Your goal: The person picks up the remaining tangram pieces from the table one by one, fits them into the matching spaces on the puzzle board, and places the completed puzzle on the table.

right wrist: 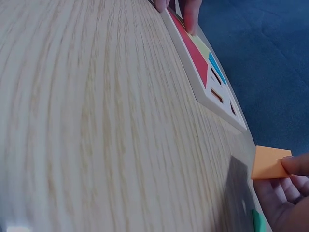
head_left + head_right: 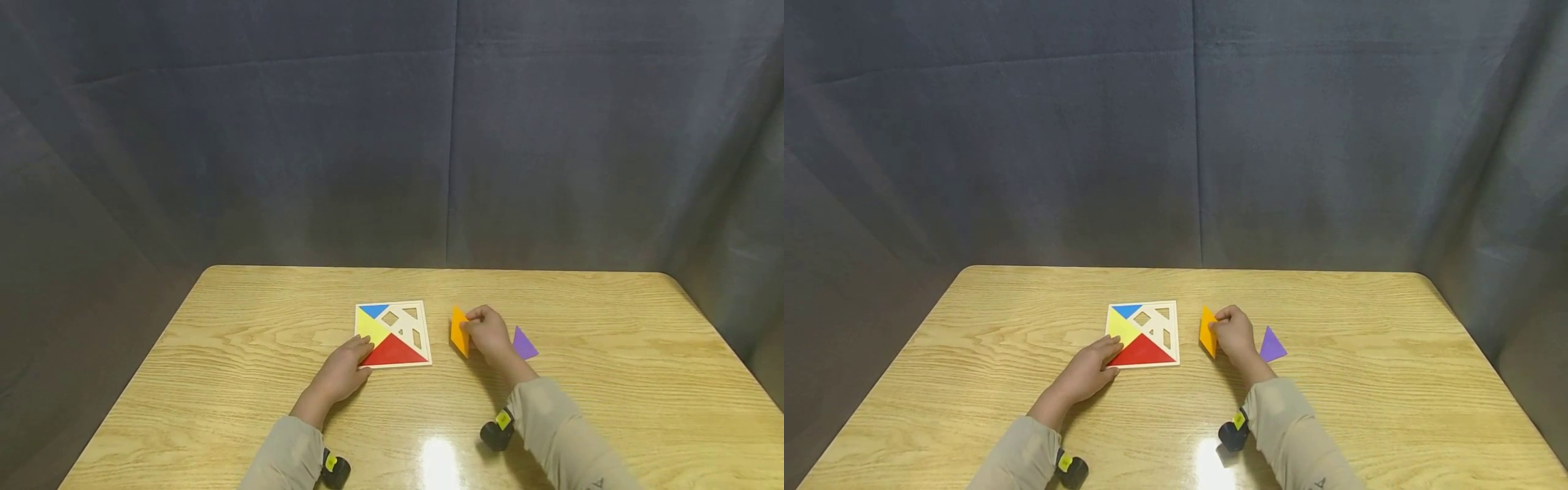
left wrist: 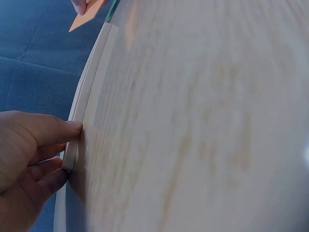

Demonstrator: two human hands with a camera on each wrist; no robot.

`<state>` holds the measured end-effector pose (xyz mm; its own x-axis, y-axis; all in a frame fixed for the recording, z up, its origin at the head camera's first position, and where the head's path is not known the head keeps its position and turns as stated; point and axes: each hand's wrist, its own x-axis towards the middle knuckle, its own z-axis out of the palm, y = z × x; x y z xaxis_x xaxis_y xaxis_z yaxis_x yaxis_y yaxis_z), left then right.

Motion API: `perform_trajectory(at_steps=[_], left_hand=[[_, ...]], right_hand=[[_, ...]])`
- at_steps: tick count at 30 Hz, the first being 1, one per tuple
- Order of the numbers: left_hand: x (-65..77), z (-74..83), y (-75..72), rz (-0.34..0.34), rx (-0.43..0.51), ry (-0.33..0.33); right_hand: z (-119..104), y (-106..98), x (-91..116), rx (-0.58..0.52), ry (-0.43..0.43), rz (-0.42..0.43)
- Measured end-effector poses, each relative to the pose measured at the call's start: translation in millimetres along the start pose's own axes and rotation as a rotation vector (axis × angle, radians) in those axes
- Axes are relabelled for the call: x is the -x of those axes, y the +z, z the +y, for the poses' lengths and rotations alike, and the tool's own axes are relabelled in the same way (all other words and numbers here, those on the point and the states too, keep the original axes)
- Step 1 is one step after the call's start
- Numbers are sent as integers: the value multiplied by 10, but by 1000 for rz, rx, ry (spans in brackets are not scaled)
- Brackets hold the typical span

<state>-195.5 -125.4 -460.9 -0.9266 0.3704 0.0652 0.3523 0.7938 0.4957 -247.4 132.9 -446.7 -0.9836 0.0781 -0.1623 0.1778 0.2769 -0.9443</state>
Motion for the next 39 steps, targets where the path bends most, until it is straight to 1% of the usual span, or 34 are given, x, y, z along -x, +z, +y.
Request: perform_trajectory(at_steps=[7, 26, 34, 39], left_hand=[[3, -1, 3, 4, 11, 1], [4, -22, 15, 18, 12, 15], [3, -16, 11, 7, 10, -11], [1, -15, 11, 3, 1, -8]], right_hand=[[-9, 84, 4, 8, 17, -11], [-38, 230, 9, -10, -4, -29], [-47, 320, 12, -24, -32, -35], [-37, 359, 5, -34, -32, -48]])
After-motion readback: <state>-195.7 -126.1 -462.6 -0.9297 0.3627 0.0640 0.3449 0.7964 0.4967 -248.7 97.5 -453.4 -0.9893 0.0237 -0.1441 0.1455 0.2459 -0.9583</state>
